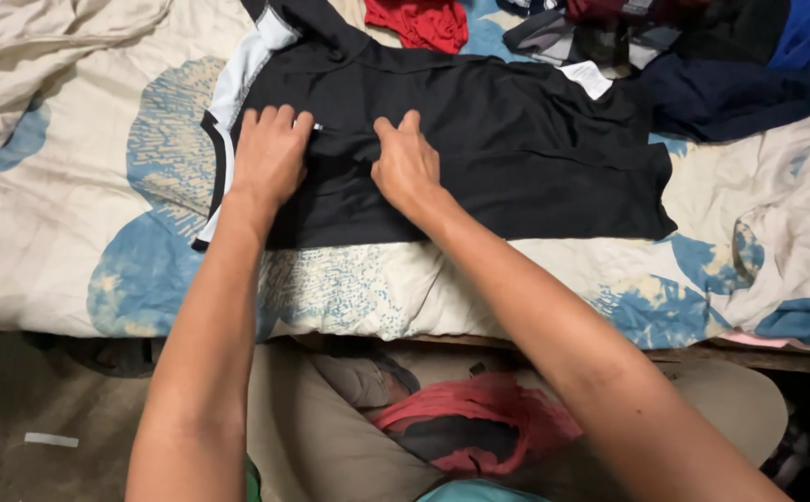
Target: The person folds a black pair of shorts and a pair of dark gray pants on a bed. They smooth and fold each item neatly, then place the folded shorts into a wooden shelf compartment.
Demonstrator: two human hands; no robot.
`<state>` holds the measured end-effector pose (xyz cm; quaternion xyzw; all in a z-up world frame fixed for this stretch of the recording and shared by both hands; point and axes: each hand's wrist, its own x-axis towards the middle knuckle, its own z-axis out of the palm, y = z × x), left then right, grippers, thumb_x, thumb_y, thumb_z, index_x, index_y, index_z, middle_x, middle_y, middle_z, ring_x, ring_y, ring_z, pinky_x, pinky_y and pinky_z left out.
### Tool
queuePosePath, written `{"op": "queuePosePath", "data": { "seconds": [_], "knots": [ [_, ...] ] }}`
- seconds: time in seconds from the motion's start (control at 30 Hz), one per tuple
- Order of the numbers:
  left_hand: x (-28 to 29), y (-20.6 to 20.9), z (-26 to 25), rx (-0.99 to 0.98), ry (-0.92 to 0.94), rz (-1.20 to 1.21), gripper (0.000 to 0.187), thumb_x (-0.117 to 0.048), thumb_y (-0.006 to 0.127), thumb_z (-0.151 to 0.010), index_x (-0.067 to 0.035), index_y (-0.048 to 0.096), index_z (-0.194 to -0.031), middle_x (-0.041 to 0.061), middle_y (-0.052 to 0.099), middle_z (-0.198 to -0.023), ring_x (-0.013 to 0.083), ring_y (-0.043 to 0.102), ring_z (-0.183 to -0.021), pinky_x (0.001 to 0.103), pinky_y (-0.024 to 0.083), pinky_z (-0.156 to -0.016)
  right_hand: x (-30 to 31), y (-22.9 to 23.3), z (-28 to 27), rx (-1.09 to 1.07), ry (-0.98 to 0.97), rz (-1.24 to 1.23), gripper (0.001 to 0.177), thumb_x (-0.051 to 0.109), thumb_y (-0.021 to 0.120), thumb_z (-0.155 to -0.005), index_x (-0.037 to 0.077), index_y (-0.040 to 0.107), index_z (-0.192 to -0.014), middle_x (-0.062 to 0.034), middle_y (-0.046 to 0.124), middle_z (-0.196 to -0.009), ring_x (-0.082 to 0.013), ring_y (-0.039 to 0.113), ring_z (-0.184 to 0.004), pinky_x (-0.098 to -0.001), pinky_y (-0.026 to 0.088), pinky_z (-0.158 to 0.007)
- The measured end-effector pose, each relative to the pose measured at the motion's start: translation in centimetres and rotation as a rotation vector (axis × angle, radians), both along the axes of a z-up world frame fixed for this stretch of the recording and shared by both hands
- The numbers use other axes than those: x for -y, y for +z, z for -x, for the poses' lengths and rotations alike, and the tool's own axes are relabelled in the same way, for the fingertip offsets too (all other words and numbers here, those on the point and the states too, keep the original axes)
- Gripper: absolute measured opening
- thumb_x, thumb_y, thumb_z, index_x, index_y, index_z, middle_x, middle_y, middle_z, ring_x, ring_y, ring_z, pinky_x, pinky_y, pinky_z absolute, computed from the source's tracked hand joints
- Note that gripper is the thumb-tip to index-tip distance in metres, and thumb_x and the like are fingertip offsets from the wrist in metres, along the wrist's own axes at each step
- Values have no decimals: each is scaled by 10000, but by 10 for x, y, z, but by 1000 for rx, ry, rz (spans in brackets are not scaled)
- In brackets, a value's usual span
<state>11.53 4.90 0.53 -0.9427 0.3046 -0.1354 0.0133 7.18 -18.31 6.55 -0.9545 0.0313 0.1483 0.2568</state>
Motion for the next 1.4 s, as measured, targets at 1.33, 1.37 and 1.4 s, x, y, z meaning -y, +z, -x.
{"op": "queuePosePath", "data": {
  "seconds": [1.33, 1.37, 1.4],
  "knots": [
    [52, 8, 48, -231, 873, 508, 413, -168, 706, -893, -81, 500, -1241, 173, 570, -1097, 425, 611, -1071, 598, 540, -870, 21, -50, 15, -228, -477, -491, 229, 158, 671, -886, 194, 690, -1112, -61, 761, -801, -132, 745, -578, -249, 629, -537],
    [61, 8, 54, -179, 692, 377, 431, -178, 691, -916, -75, 546, -1308, 212, 545, -1251, 426, 550, -1204, 593, 483, -953, 22, -32, 18, -177, -335, -354, 345, 120, 629, -923, 160, 614, -1265, -175, 706, -1025, -292, 695, -887, -393, 592, -766],
    [71, 7, 59, -125, 509, 248, 462, -189, 676, -938, -70, 591, -1376, 252, 521, -1405, 426, 489, -1338, 588, 425, -1035, 23, -14, 20, -125, -196, -217, 463, 81, 588, -960, 125, 538, -1418, -290, 653, -1248, -453, 647, -1195, -538, 556, -996]
  ]
}}
